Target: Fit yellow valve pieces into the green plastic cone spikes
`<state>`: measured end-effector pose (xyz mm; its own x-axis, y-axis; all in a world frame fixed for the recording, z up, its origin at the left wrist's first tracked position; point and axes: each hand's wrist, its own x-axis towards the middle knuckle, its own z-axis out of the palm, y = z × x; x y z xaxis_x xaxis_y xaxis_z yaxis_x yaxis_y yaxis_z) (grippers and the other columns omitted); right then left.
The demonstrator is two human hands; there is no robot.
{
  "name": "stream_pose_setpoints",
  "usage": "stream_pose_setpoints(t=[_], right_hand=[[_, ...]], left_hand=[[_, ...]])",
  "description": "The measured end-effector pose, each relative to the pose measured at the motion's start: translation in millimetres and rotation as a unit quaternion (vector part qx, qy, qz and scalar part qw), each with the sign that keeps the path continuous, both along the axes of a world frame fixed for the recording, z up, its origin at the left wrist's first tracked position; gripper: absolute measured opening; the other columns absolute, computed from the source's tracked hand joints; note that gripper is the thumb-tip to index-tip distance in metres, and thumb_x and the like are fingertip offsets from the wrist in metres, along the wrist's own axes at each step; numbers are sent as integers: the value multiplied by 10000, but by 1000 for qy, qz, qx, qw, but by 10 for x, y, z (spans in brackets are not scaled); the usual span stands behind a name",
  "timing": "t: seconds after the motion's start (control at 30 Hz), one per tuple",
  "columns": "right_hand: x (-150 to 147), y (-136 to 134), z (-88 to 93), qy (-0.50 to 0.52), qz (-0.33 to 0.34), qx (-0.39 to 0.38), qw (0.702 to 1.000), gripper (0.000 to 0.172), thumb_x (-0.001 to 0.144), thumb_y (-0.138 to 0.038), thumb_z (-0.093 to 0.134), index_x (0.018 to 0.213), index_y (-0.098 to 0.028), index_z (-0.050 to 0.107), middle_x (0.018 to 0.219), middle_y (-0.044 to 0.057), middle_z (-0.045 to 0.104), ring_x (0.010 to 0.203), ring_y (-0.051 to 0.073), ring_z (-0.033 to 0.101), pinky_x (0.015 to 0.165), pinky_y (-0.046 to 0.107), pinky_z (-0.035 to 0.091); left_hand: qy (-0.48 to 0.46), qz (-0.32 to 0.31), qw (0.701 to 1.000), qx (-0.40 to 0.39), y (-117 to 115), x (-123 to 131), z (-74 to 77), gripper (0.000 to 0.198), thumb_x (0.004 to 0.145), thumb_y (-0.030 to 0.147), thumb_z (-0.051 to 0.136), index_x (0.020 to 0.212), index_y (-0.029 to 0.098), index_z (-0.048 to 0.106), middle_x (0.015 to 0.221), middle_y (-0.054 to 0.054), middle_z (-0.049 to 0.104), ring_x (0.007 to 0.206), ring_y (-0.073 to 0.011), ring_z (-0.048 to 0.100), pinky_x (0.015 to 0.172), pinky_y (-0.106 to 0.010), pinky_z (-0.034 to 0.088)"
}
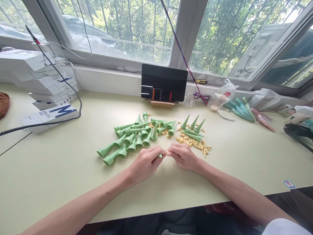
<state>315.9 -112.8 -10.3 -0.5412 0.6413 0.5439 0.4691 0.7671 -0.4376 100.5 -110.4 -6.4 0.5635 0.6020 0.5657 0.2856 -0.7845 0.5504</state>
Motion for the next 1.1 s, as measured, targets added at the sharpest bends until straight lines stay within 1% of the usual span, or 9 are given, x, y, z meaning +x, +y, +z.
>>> stream_pose_setpoints(t=[0.4,0.63,0.9,1.1], right_hand=[[-1,3,4,16,14,2,1000,289,1021,-286,416,819,-176,591,668,7,498,543,119,388,511,238,298],[-9,-2,18,14,11,12,1000,327,1034,-307,390,812,-171,588,661,6,494,536,112,379,502,232,291],[-10,-2,30,19,14,20,1000,301,1027,-274,412,811,-165,590,656,0,483,534,107,369,503,228,279],[-14,5,27,16,15,18,1000,297,1024,-265,413,804,-166,587,647,-6,460,530,107,355,500,231,259]], left_hand=[[0,4,1000,16,-9,8,16,185,917,79,525,1005,193,641,847,-10,700,629,-89,589,561,-178,442],[-11,4,1000,24,2,5,-16,233,892,36,531,1018,200,637,868,-1,708,639,-87,599,573,-173,440],[-12,5,999,29,-8,7,3,232,890,37,539,1018,201,642,867,3,711,614,-80,583,567,-175,432],[-13,5,999,32,-6,2,-11,230,891,37,536,1017,198,640,877,-3,714,627,-85,594,574,-176,440]])
